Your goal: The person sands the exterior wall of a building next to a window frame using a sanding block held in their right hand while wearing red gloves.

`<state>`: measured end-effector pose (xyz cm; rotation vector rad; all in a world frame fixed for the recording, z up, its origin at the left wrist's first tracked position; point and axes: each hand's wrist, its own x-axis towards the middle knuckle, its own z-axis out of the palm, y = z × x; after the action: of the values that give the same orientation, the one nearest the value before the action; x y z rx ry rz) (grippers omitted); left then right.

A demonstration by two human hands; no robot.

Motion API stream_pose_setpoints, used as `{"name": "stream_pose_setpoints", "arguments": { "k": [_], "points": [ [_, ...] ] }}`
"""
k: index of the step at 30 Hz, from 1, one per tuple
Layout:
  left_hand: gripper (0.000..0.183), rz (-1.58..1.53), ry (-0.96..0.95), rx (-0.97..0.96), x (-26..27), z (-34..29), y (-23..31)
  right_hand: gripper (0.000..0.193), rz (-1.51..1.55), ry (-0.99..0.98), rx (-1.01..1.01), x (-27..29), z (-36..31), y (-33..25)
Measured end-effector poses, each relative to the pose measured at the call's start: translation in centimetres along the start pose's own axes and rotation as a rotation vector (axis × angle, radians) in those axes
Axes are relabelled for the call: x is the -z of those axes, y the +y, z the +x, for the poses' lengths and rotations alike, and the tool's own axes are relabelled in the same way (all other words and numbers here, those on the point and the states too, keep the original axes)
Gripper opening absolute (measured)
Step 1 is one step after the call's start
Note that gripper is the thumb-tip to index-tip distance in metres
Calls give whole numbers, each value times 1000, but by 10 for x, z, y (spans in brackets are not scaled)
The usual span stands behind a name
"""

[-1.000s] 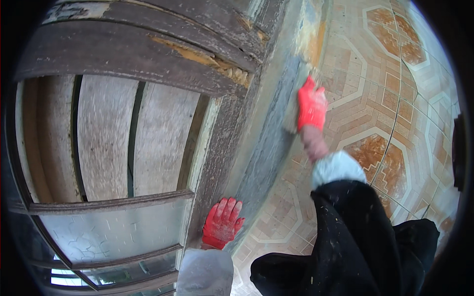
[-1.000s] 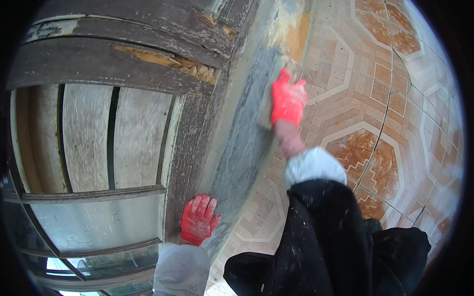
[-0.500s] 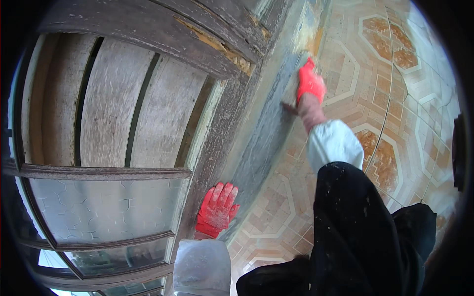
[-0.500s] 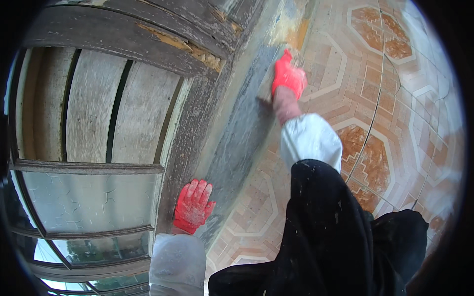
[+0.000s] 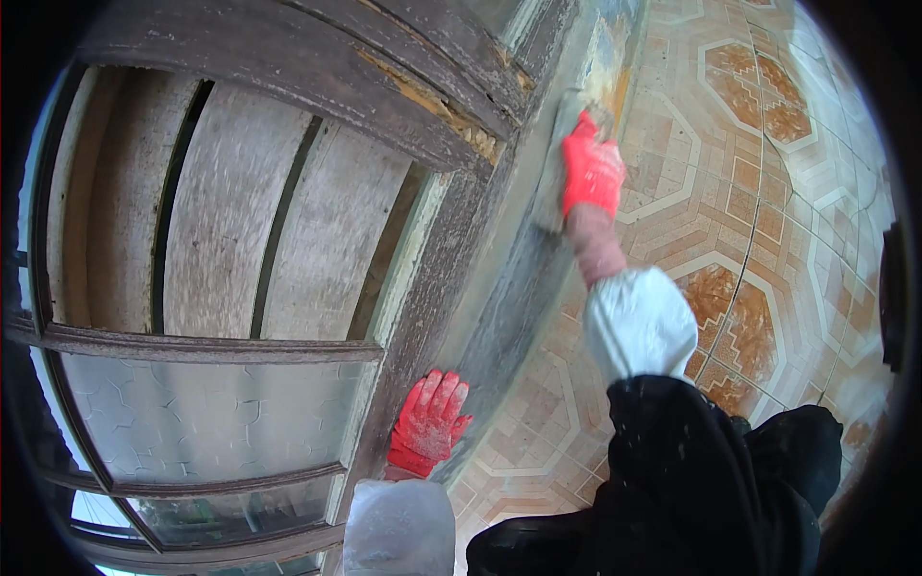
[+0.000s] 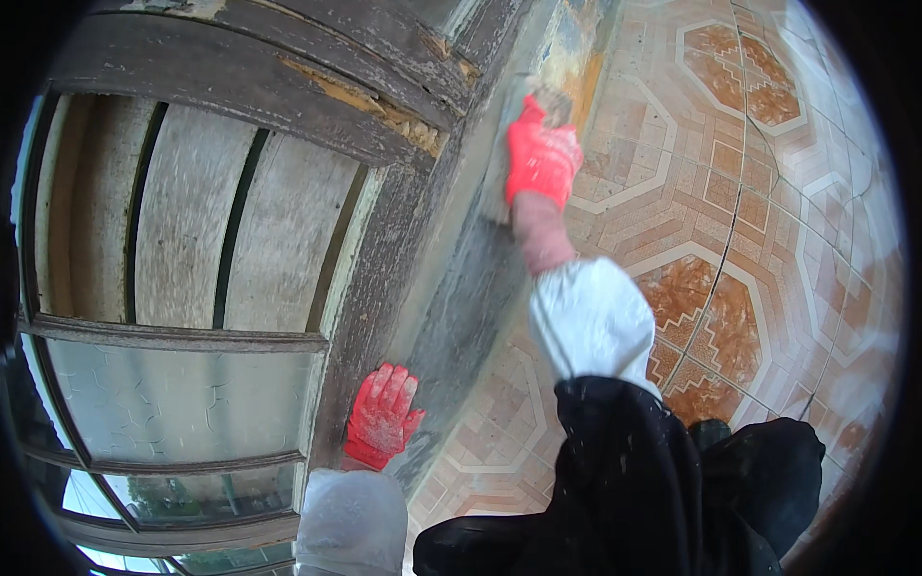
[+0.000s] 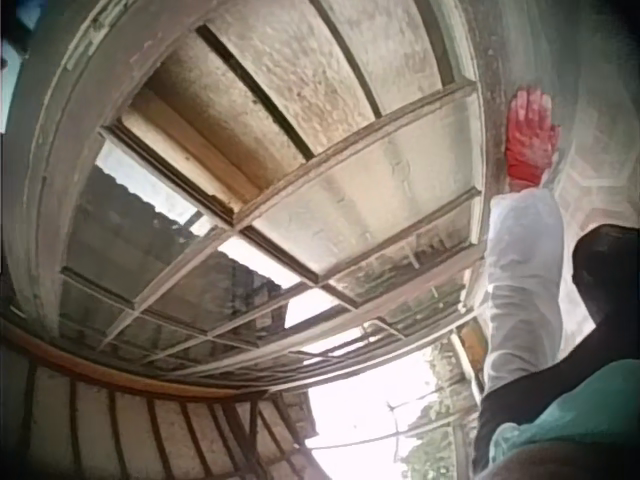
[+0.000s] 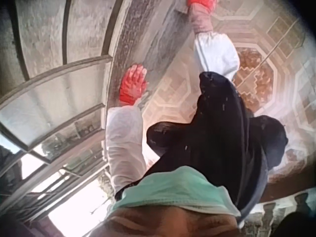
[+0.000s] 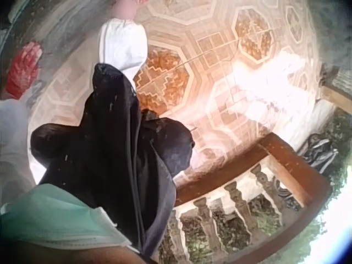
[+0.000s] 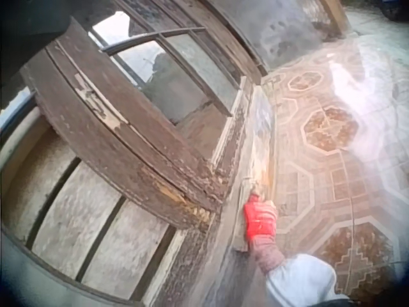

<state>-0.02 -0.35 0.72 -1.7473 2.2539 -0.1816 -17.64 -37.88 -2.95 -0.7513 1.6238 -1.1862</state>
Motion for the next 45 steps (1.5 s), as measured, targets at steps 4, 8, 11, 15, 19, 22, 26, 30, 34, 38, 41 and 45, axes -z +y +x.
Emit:
{"name": "stream_pose_setpoints", "arguments": {
  "k": [4, 8, 11, 15, 19, 22, 26, 30, 34, 38, 41, 45],
  "points": [
    [57, -28, 37, -37, -1, 15, 2, 63, -77, 55, 65, 9, -56, 34],
    [57, -64, 60, -58, -7, -2, -6, 81, 412, -312, 190, 27, -201, 94],
    [60, -51, 36, -33, -6, -7, -7, 77, 161, -289, 456, 25, -172, 85],
    [59, -52, 53, -38, -2, 1, -2, 60, 1, -92, 149, 9, -17, 10],
    [58, -26, -6, -54, 1, 16, 2, 57, -224, 91, 116, 8, 22, 29],
    [58, 23, -42, -8, 6, -8, -11, 83, 198, -219, 243, 12, -140, 46],
    [59, -19, -10, -42, -2, 0, -3, 115, 141, -350, 547, 37, -179, 90],
    [60, -1, -27, -15, 3, -9, -7, 80, -36, -165, 407, 13, -100, 11],
    [61, -32, -34, -53, 0, 10, 2, 61, -125, 49, 179, 24, -16, -14],
    [60, 36, -52, 8, 9, -11, -11, 75, 85, -170, 288, 10, -141, 43],
    [61, -3, -44, -36, 1, 0, -6, 90, 382, -359, 340, 35, -187, 96],
    [61, 27, -52, -29, 0, -3, -6, 84, -116, -118, 457, 10, -119, 68]
  ]
}}
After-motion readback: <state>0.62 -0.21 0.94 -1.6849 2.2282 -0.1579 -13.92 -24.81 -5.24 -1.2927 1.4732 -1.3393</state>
